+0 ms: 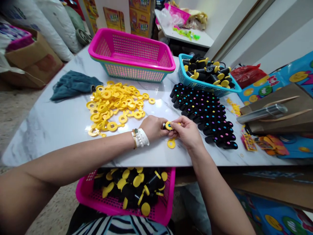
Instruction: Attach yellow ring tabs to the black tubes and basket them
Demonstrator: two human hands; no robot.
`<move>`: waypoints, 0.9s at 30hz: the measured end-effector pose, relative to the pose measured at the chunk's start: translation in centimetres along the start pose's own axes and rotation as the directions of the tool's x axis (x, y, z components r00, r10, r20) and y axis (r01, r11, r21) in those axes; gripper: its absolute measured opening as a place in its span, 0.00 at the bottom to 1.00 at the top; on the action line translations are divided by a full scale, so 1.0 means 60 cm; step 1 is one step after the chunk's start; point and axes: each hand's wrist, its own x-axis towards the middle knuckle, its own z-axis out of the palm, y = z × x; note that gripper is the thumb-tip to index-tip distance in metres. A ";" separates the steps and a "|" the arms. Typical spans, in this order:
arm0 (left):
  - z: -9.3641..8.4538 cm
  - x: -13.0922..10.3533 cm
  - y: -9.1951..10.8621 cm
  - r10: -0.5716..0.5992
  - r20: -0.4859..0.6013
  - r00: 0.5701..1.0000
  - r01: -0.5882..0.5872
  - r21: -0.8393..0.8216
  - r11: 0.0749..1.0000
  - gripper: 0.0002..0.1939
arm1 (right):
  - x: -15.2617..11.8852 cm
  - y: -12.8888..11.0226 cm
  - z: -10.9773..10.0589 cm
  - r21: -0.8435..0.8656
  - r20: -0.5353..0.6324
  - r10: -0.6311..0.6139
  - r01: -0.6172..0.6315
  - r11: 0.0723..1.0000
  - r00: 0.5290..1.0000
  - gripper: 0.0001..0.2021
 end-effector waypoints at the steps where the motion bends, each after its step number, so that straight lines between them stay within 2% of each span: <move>1: -0.004 0.000 0.000 -0.002 0.020 1.000 0.003 -0.054 0.999 0.14 | -0.001 0.001 0.001 0.003 0.003 -0.006 0.006 1.000 1.000 0.16; 3: -0.013 0.002 -0.002 -0.036 0.112 0.993 0.060 -0.211 0.976 0.16 | -0.004 0.002 0.003 0.003 -0.004 -0.012 0.012 1.000 1.000 0.17; 6: -0.016 0.012 -0.002 -0.128 0.245 0.961 0.223 -0.413 0.883 0.20 | -0.006 0.006 0.003 -0.006 -0.004 -0.017 0.017 1.000 1.000 0.16; 8: -0.012 0.021 -0.003 -0.168 0.267 0.949 0.283 -0.486 0.827 0.17 | -0.004 0.011 -0.001 0.004 0.012 -0.012 0.012 1.000 1.000 0.15; 11: -0.003 0.025 -0.004 -0.162 0.293 0.942 0.305 -0.553 0.775 0.13 | -0.003 0.017 -0.008 0.028 0.051 0.027 -0.028 0.999 0.998 0.15; 14: 0.000 0.012 -0.007 -0.109 0.247 0.963 0.230 -0.538 0.811 0.14 | -0.004 0.017 -0.005 -0.011 0.073 0.032 -0.032 0.999 0.997 0.16; 16: 0.002 0.000 -0.010 -0.041 0.121 0.992 0.093 -0.464 0.881 0.15 | -0.006 0.012 0.000 -0.092 0.037 -0.023 0.026 0.995 0.999 0.16; 19: 0.006 -0.013 -0.010 0.051 -0.030 0.998 -0.057 -0.308 0.950 0.16 | -0.014 0.003 0.003 -0.241 -0.009 -0.099 0.094 0.966 0.995 0.15; 21: 0.008 -0.016 -0.008 0.087 -0.061 0.994 -0.100 -0.235 0.967 0.12 | -0.021 -0.003 -0.004 -0.274 0.016 -0.093 0.094 0.957 0.996 0.14; 23: 0.007 -0.015 -0.006 0.129 -0.073 0.989 -0.141 -0.188 0.972 0.09 | -0.026 -0.009 -0.019 -0.236 0.070 -0.081 0.095 0.967 0.994 0.16; 27: 0.004 -0.007 -0.007 0.178 -0.052 0.983 -0.184 -0.166 0.969 0.08 | -0.010 -0.019 -0.055 -0.173 0.222 -0.059 0.099 0.980 0.973 0.17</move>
